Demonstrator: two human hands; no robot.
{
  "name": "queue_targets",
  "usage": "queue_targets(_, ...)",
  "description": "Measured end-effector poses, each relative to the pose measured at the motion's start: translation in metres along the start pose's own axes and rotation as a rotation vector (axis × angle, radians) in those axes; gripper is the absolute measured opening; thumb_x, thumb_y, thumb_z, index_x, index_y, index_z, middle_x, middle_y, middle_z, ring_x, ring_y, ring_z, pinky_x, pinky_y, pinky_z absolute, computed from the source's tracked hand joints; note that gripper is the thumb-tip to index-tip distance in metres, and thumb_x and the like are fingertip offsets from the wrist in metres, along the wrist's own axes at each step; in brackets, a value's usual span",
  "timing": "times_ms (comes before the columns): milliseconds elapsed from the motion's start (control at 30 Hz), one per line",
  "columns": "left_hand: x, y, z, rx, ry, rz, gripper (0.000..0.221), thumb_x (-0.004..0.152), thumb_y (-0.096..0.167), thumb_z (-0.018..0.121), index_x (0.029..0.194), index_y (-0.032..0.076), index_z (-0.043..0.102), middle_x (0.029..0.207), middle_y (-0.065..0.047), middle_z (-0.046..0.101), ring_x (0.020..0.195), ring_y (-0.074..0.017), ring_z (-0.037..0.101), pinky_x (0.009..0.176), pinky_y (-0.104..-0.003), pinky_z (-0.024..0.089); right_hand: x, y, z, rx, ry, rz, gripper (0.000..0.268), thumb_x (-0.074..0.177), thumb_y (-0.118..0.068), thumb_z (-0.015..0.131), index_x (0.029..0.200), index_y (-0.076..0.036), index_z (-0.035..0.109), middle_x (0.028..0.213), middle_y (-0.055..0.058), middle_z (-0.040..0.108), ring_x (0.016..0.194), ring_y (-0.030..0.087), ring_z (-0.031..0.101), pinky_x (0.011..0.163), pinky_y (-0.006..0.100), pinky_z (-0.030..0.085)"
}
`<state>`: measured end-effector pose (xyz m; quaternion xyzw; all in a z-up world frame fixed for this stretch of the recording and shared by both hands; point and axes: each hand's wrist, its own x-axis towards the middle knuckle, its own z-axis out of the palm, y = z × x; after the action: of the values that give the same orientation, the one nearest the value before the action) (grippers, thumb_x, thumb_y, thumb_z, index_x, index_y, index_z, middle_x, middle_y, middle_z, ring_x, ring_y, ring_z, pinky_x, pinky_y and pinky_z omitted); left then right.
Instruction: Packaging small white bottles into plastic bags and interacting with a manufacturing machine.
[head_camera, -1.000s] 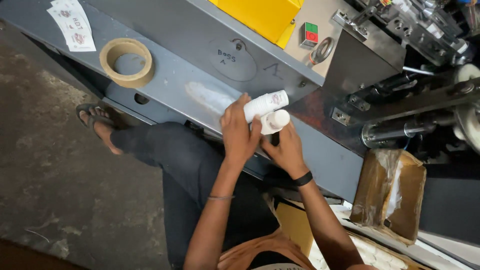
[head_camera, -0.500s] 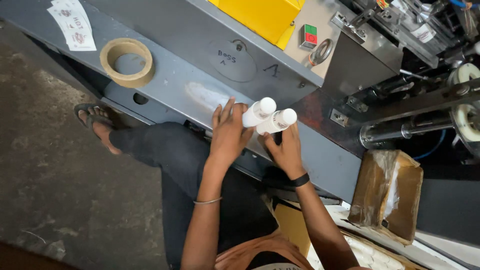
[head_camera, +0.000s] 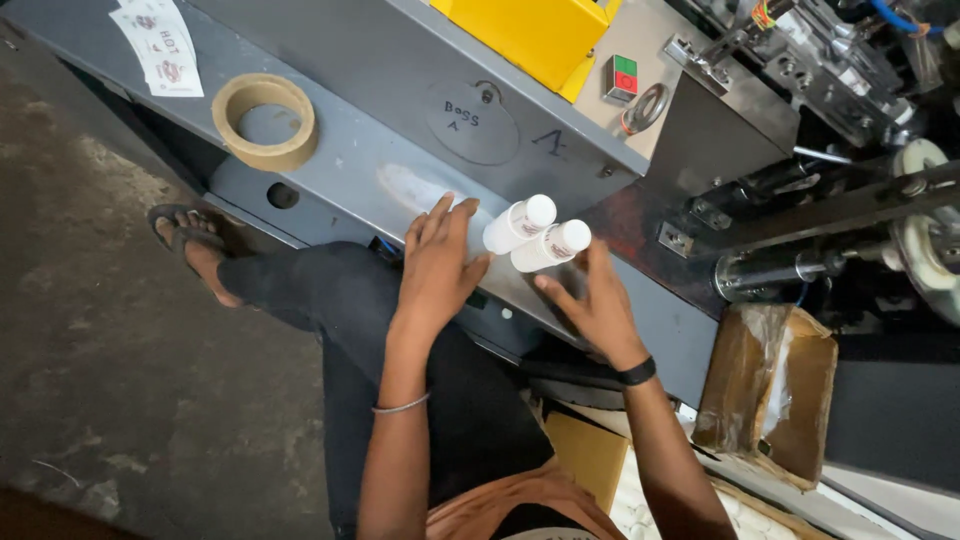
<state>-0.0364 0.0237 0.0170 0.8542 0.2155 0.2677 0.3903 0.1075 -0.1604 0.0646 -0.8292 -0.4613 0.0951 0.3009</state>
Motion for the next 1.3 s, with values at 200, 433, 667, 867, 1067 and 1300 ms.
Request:
queue_targets(200,-0.001,0.008,-0.004,-0.064,0.017,0.006,0.063,0.087,0.019,0.074,0.142,0.004,0.049,0.140,-0.021,0.057,0.143,-0.0382,0.041,0.114,-0.050,0.031,-0.033,-0.004,-0.091,-0.280,0.151,-0.015,0.058,0.088,-0.031,0.078,0.137,-0.008,0.058,0.131,0.014,0.062,0.110,0.025,0.067,0.090,0.039,0.054)
queue_targets(433,0.003,0.010,0.007,-0.105,0.017,0.142,0.059,0.090,0.025,0.076,0.139,0.003,0.053,0.132,-0.021,0.060,0.129,-0.0402,0.052,0.109,-0.050,0.041,-0.156,0.142,-0.199,-0.952,0.270,0.471,0.019,0.108,-0.031,0.064,0.108,-0.015,0.073,0.104,0.013,0.074,0.091,0.033,0.070,0.075,0.043,0.054)
queue_targets(667,0.000,0.010,0.003,-0.077,0.263,0.061,0.021,0.104,0.018,0.068,0.118,0.002,0.067,0.116,-0.015,0.067,0.111,-0.0301,0.062,0.101,-0.043,0.048,-0.187,0.161,-0.171,-0.770,0.274,0.485,0.019,0.097,-0.028,0.062,0.108,-0.017,0.072,0.102,0.012,0.073,0.090,0.037,0.068,0.069,0.048,0.051)
queue_targets(867,-0.012,0.072,0.008,-0.368,0.337,0.056,0.013,0.110,0.015,0.065,0.107,0.003,0.064,0.100,-0.008,0.065,0.087,-0.0174,0.060,0.081,-0.029,0.049,-0.171,0.110,-0.232,-0.206,0.518,0.473,0.016,0.105,-0.024,0.074,0.105,-0.008,0.073,0.103,0.014,0.060,0.091,0.026,0.060,0.081,0.036,0.047)
queue_targets(1067,-0.031,0.171,0.061,-0.816,-0.192,0.126,0.049,0.098,0.037,0.070,0.133,0.006,0.055,0.130,-0.008,0.059,0.117,-0.0211,0.061,0.096,-0.033,0.052,-0.119,0.006,-0.174,0.069,0.491,-0.105,0.011,0.101,-0.013,0.070,0.097,-0.006,0.063,0.127,0.013,0.060,0.127,0.021,0.057,0.112,0.036,0.045)
queue_targets(1300,-0.054,0.144,0.084,-1.387,-0.389,-0.284,0.027,0.100,0.023,0.072,0.115,0.003,0.061,0.098,0.001,0.063,0.088,-0.0076,0.057,0.077,-0.024,0.049,-0.084,0.012,-0.085,0.617,0.415,-0.032,0.013,0.103,-0.009,0.064,0.095,-0.006,0.053,0.112,0.010,0.070,0.106,0.020,0.067,0.097,0.032,0.053)
